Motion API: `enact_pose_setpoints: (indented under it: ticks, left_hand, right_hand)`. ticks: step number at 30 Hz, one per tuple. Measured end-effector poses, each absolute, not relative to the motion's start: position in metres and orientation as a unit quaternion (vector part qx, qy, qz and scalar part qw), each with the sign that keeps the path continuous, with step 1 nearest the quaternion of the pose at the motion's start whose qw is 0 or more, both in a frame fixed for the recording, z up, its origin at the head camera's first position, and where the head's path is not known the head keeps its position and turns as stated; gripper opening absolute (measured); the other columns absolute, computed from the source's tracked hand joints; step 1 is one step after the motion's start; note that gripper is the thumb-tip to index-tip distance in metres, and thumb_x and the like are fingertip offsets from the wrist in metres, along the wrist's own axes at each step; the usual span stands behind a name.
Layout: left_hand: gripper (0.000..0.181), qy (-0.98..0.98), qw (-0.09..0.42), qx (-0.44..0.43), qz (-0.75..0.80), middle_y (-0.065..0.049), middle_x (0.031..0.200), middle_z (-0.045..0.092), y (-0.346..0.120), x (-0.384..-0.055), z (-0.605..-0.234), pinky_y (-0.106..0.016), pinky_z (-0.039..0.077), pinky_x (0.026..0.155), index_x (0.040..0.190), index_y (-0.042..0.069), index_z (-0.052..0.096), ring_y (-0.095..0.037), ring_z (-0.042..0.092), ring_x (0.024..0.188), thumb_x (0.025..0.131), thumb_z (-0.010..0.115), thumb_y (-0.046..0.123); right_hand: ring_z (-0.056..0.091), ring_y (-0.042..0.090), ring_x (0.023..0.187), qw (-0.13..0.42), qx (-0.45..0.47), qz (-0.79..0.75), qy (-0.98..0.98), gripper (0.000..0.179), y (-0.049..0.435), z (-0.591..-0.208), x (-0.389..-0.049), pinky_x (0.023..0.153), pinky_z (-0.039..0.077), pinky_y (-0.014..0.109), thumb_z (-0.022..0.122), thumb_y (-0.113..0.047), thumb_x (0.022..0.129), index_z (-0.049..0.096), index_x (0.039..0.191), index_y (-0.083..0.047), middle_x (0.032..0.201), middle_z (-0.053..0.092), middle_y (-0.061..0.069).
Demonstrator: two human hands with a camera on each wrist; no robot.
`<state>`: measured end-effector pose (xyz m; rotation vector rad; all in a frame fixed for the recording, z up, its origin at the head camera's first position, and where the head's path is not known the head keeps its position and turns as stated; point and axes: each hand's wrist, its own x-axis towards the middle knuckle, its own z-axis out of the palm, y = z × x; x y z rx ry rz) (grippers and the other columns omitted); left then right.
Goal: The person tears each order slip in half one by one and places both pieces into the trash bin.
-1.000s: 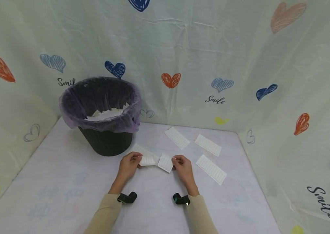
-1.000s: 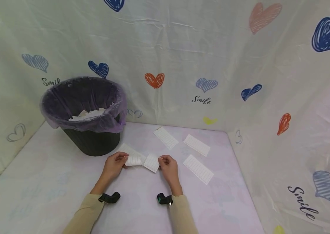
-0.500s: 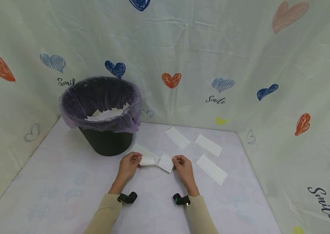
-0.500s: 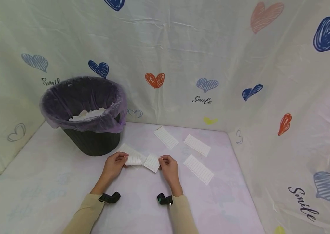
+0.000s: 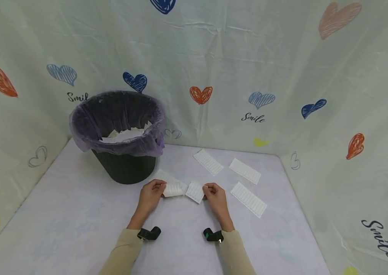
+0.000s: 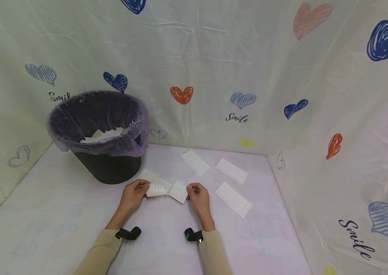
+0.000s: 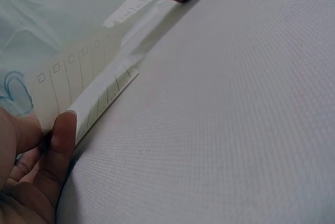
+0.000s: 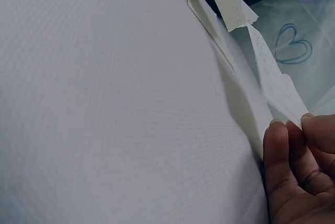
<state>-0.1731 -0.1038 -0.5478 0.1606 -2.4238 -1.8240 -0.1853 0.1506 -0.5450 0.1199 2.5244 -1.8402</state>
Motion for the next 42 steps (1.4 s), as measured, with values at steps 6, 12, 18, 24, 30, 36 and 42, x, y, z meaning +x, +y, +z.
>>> enact_pose_setpoints:
  ticks: [6, 12, 18, 24, 30, 36, 42]
  left_hand:
    - [0.016, -0.814, 0.05, 0.066, -0.575, -0.014, 0.105, 0.074, -0.104, -0.171, -0.545, -0.018, 0.052, 0.075, 0.111, 0.001, 0.072, -0.022, 0.069, 0.097, 0.101, 0.067, 0.012]
    - [0.017, -0.814, 0.047, 0.073, -0.574, -0.013, 0.106, 0.074, -0.104, -0.172, -0.545, -0.019, 0.051, 0.078, 0.112, 0.002, 0.073, -0.023, 0.069, 0.099, 0.101, 0.066, 0.014]
    - [0.018, -0.816, 0.045, 0.073, -0.571, -0.013, 0.107, 0.074, -0.103, -0.172, -0.545, -0.019, 0.052, 0.079, 0.112, 0.002, 0.073, -0.024, 0.069, 0.101, 0.101, 0.067, 0.014]
    - [0.018, -0.814, 0.045, 0.071, -0.575, -0.013, 0.106, 0.074, -0.102, -0.171, -0.545, -0.019, 0.051, 0.078, 0.112, 0.001, 0.073, -0.024, 0.069, 0.099, 0.101, 0.067, 0.014]
    - [0.017, -0.817, 0.055, 0.067, -0.57, -0.014, 0.106, 0.074, -0.101, -0.17, -0.545, -0.019, 0.052, 0.079, 0.111, 0.0, 0.073, -0.024, 0.069, 0.099, 0.1, 0.067, 0.013]
    - [0.018, -0.819, 0.05, 0.064, -0.568, -0.014, 0.105, 0.073, -0.102, -0.168, -0.54, -0.019, 0.052, 0.079, 0.111, 0.0, 0.073, -0.023, 0.068, 0.098, 0.101, 0.066, 0.013]
    - [0.017, -0.824, 0.045, 0.057, -0.562, -0.013, 0.105, 0.073, -0.102, -0.168, -0.534, -0.023, 0.053, 0.081, 0.111, 0.001, 0.073, -0.024, 0.068, 0.098, 0.101, 0.067, 0.014]
  right_hand:
    - [0.064, 0.012, 0.073, 0.0, 0.045, -0.583, 0.811, 0.019, 0.153, -0.545, -0.184, 0.065, 0.052, 0.022, 0.064, -0.017, 0.102, 0.069, 0.11, 0.0, 0.088, 0.072, 0.008]
    - [0.064, 0.012, 0.074, -0.003, 0.047, -0.583, 0.811, 0.019, 0.154, -0.544, -0.183, 0.067, 0.052, 0.022, 0.064, -0.017, 0.102, 0.069, 0.11, -0.001, 0.088, 0.072, 0.008]
    - [0.063, 0.012, 0.074, 0.0, 0.046, -0.583, 0.811, 0.019, 0.154, -0.544, -0.183, 0.066, 0.051, 0.022, 0.065, -0.018, 0.102, 0.069, 0.11, -0.001, 0.088, 0.07, 0.007]
    - [0.063, 0.012, 0.074, 0.0, 0.041, -0.58, 0.814, 0.019, 0.155, -0.544, -0.182, 0.065, 0.051, 0.022, 0.064, -0.017, 0.102, 0.069, 0.109, 0.0, 0.086, 0.069, 0.007]
    - [0.062, 0.012, 0.074, 0.004, 0.028, -0.567, 0.823, 0.017, 0.153, -0.544, -0.184, 0.065, 0.051, 0.021, 0.064, -0.015, 0.102, 0.069, 0.109, 0.0, 0.088, 0.07, 0.008]
    - [0.06, 0.012, 0.073, -0.001, 0.005, -0.555, 0.832, 0.016, 0.152, -0.541, -0.185, 0.063, 0.048, 0.021, 0.065, -0.013, 0.102, 0.069, 0.108, 0.001, 0.088, 0.07, 0.012]
    - [0.061, 0.012, 0.074, 0.007, -0.002, -0.563, 0.826, 0.017, 0.151, -0.537, -0.186, 0.064, 0.051, 0.021, 0.065, -0.014, 0.102, 0.068, 0.109, 0.001, 0.09, 0.07, 0.013]
